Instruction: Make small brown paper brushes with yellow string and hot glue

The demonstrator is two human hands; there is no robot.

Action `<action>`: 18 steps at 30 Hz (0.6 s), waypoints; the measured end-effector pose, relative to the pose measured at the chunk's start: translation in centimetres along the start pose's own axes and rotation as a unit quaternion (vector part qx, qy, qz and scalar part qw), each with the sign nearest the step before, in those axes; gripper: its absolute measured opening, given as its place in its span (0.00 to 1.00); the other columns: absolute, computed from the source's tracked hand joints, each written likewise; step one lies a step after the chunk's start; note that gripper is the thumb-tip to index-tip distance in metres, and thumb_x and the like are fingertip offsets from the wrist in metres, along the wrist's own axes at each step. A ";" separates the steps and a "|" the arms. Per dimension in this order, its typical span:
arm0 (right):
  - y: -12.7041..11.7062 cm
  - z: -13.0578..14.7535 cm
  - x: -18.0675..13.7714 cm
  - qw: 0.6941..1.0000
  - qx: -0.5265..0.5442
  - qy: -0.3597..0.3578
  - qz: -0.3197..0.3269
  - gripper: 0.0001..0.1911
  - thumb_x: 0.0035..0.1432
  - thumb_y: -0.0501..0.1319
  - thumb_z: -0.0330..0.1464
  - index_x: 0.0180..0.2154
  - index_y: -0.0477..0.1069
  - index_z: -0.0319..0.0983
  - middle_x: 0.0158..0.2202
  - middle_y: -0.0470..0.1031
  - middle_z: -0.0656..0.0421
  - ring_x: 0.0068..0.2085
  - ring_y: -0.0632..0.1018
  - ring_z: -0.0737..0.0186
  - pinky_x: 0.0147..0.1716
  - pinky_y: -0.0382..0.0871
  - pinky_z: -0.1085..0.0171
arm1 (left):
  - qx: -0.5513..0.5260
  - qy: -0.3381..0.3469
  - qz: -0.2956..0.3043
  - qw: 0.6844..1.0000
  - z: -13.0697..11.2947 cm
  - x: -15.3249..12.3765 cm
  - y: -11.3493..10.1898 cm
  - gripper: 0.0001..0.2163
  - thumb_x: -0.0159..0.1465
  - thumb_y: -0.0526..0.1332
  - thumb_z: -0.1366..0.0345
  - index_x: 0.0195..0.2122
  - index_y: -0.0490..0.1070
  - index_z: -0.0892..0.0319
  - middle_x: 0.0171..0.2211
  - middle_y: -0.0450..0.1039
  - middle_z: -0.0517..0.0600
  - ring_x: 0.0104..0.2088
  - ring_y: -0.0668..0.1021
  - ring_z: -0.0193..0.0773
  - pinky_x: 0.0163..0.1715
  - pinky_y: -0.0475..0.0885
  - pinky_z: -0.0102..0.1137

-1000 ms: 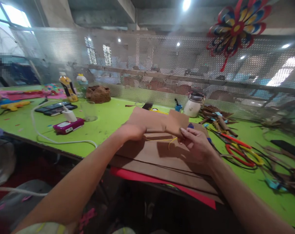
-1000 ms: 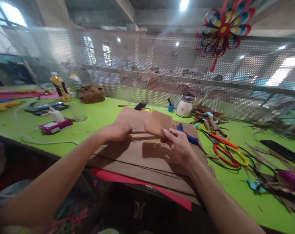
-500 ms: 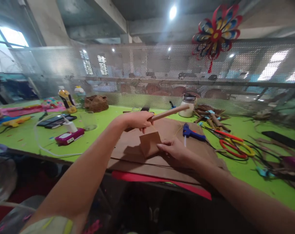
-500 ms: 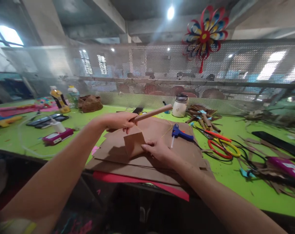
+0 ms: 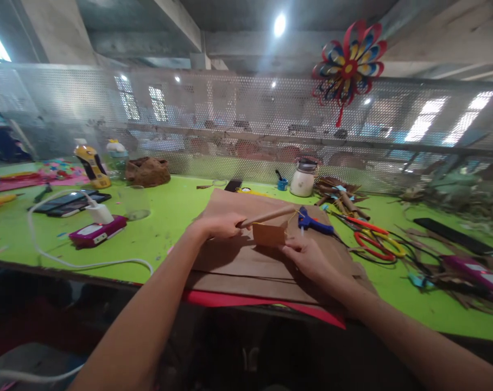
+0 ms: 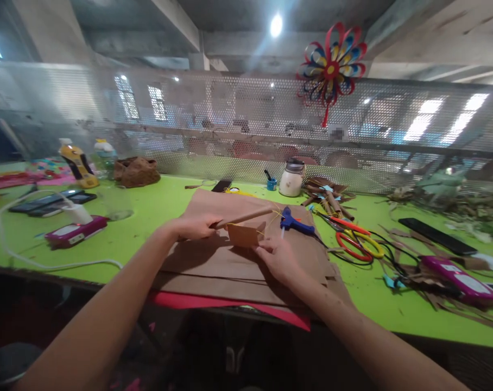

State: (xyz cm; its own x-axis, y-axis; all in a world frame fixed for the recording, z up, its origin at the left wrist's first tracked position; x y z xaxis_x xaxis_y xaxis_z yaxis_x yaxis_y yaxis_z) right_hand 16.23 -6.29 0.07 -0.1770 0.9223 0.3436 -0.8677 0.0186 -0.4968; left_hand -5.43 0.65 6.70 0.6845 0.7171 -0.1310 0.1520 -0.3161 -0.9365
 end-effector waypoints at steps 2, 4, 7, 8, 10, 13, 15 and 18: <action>0.0 0.5 -0.6 0.998 0.048 0.043 0.013 0.15 0.51 0.59 0.40 0.23 0.76 0.37 0.22 0.72 0.59 0.24 0.68 0.65 0.23 0.59 0.67 | -0.025 0.002 0.010 1.000 0.3 0.2 0.2 0.13 0.54 0.52 0.69 0.40 0.68 0.60 0.34 0.72 0.50 0.31 0.71 0.34 0.30 0.65 0.26; 0.1 0.8 -1.0 0.989 0.107 0.093 0.034 0.16 0.51 0.59 0.42 0.27 0.76 0.36 0.21 0.71 0.60 0.21 0.65 0.68 0.20 0.55 0.69 | -0.055 0.002 0.023 0.998 0.1 0.0 -0.1 0.12 0.57 0.52 0.64 0.39 0.68 0.61 0.28 0.70 0.48 0.27 0.69 0.33 0.27 0.63 0.26; -0.1 1.1 -1.3 0.969 0.184 0.147 0.073 0.17 0.50 0.60 0.43 0.27 0.74 0.35 0.20 0.68 0.61 0.19 0.62 0.71 0.17 0.51 0.70 | -0.071 0.015 0.024 0.997 -1.4 -0.9 -1.3 0.14 0.59 0.52 0.59 0.41 0.68 0.61 0.26 0.68 0.48 0.25 0.68 0.32 0.25 0.62 0.26; -0.3 1.2 -1.4 0.963 0.199 0.160 0.085 0.17 0.50 0.61 0.44 0.25 0.73 0.35 0.19 0.67 0.62 0.19 0.61 0.72 0.17 0.51 0.71 | -0.069 0.015 0.020 0.997 -2.1 -1.3 -1.8 0.16 0.60 0.51 0.58 0.44 0.68 0.61 0.27 0.68 0.48 0.25 0.67 0.31 0.24 0.61 0.26; -0.6 1.3 -1.5 0.955 0.214 0.177 0.104 0.18 0.48 0.62 0.44 0.22 0.71 0.35 0.17 0.64 0.64 0.19 0.60 0.73 0.17 0.51 0.71 | -0.067 0.025 0.010 0.997 -3.6 -1.9 -3.0 0.18 0.61 0.50 0.57 0.49 0.65 0.59 0.30 0.70 0.48 0.24 0.66 0.30 0.24 0.61 0.25; -0.7 2.1 -1.9 0.942 0.246 0.184 0.137 0.18 0.46 0.64 0.44 0.21 0.71 0.35 0.17 0.64 0.64 0.20 0.63 0.72 0.19 0.56 0.71 | -0.032 0.044 -0.038 0.998 -5.2 -1.7 -4.6 0.18 0.61 0.51 0.58 0.49 0.65 0.59 0.36 0.71 0.50 0.28 0.69 0.31 0.27 0.63 0.25; -0.4 2.8 -2.2 0.926 0.292 0.179 0.159 0.16 0.47 0.64 0.44 0.25 0.74 0.36 0.20 0.69 0.62 0.22 0.68 0.69 0.23 0.62 0.69 | -0.006 0.048 -0.037 0.998 -5.8 -0.8 -5.3 0.18 0.61 0.52 0.57 0.49 0.65 0.60 0.37 0.71 0.50 0.28 0.70 0.31 0.28 0.64 0.25; 0.2 3.5 -2.1 0.943 0.277 0.136 0.127 0.15 0.44 0.65 0.44 0.26 0.76 0.37 0.24 0.73 0.60 0.26 0.72 0.65 0.27 0.66 0.65 | -0.002 0.075 -0.020 0.997 -6.6 0.6 -6.0 0.16 0.60 0.53 0.59 0.46 0.66 0.61 0.38 0.71 0.51 0.27 0.71 0.30 0.27 0.64 0.25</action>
State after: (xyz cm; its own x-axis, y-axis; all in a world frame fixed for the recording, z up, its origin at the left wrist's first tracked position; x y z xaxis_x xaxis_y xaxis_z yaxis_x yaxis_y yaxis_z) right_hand 14.75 -9.55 2.03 -0.3514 0.9361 0.0162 -0.9362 -0.3512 -0.0171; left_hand -1.20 -1.10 14.36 0.7773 0.6277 -0.0428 0.1834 -0.2911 -0.9389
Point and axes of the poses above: each hand's wrist, its own x-axis towards the middle knuckle, its own y-axis out of the palm, z = x × y, the point moved 2 cm from there along x, towards the middle knuckle
